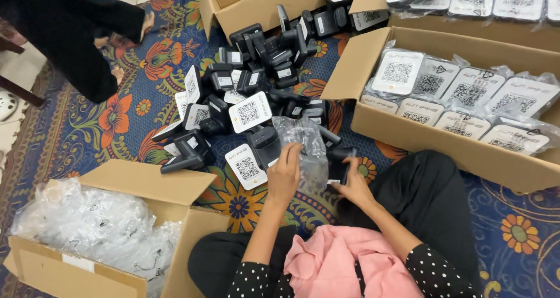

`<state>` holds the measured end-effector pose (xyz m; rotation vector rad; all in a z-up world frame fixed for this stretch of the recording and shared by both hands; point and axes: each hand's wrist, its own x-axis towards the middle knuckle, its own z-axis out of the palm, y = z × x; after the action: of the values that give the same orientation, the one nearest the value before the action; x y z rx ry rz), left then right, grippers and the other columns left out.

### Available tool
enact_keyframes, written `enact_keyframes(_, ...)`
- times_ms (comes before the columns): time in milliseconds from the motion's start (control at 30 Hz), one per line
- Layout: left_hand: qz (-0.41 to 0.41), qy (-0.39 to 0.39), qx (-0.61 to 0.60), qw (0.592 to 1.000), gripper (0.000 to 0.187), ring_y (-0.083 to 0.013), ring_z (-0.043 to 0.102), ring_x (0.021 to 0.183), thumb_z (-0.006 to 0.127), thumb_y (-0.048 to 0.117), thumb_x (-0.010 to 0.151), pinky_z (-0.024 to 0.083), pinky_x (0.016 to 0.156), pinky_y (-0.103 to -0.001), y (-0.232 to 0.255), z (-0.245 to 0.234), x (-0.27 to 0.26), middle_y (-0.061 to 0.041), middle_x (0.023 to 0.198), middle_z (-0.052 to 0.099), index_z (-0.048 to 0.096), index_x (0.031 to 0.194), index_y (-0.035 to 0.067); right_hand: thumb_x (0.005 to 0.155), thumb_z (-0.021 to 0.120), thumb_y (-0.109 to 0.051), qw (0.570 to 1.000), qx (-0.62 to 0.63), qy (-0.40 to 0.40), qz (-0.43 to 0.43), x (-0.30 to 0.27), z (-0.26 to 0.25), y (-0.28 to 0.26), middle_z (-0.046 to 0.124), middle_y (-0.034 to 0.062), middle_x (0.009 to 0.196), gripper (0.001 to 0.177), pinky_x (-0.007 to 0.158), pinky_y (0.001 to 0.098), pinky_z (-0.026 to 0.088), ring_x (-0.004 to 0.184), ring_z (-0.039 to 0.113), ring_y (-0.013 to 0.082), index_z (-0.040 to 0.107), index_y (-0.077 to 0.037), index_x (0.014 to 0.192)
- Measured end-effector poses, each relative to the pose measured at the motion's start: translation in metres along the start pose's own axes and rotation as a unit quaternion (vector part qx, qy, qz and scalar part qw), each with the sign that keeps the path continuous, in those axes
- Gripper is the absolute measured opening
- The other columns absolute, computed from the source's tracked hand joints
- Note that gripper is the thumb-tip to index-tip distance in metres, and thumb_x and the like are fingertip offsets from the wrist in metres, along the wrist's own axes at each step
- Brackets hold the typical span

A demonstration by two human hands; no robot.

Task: The person unpacks electronic payment terminals from boxes and sorts them into other boxes.

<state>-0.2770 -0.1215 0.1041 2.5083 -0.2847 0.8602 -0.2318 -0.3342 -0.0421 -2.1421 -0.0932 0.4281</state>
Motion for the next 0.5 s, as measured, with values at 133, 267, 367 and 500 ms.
enact_keyframes(133, -0.007, -0.059, -0.006, 0.998, 0.025, -0.0318, 0.072, 0.088, 0.066, 0.005, 0.096, 0.057, 0.069, -0.043, 0.014, 0.007, 0.035, -0.008, 0.121, 0.066, 0.063, 0.121, 0.008, 0.073, 0.078, -0.006, 0.964, 0.228, 0.120, -0.067, -0.003, -0.017, 0.033, 0.053, 0.0116, 0.123, 0.082, 0.053, 0.0435, 0.068, 0.094, 0.071, 0.0296, 0.023, -0.012, 0.133)
enact_keyframes(267, -0.011, -0.105, -0.005, 0.994, 0.023, -0.0330, 0.072, 0.086, 0.068, 0.016, 0.090, 0.055, 0.067, -0.045, 0.014, 0.019, 0.068, -0.003, 0.113, 0.072, 0.067, 0.113, 0.014, 0.085, 0.069, -0.005, 0.896, 0.433, 0.091, -0.042, -0.022, -0.068, 0.010, 0.064, 0.0148, 0.117, 0.071, 0.061, 0.0383, 0.064, 0.091, 0.071, 0.0248, 0.025, -0.014, 0.140)
enact_keyframes(367, -0.016, -0.094, 0.013, 0.995, 0.015, -0.0341, 0.071, 0.082, 0.069, 0.023, 0.093, 0.054, 0.065, -0.047, 0.016, 0.028, 0.095, -0.004, 0.104, 0.075, 0.071, 0.106, 0.015, 0.093, 0.065, -0.009, 0.857, 0.503, 0.066, -0.087, -0.039, -0.119, -0.011, 0.067, 0.0152, 0.122, 0.062, 0.065, 0.0337, 0.061, 0.091, 0.071, 0.0216, 0.034, -0.009, 0.147)
enact_keyframes(500, -0.023, -0.075, 0.015, 0.997, 0.018, -0.0331, 0.072, 0.080, 0.069, 0.028, 0.092, 0.055, 0.066, -0.047, 0.020, 0.043, 0.122, -0.008, 0.094, 0.075, 0.076, 0.103, 0.016, 0.099, 0.063, -0.012, 0.803, 0.574, -0.024, -0.157, -0.058, -0.168, -0.022, 0.066, 0.0175, 0.113, 0.065, 0.063, 0.0332, 0.058, 0.084, 0.070, 0.0213, 0.039, -0.010, 0.159)
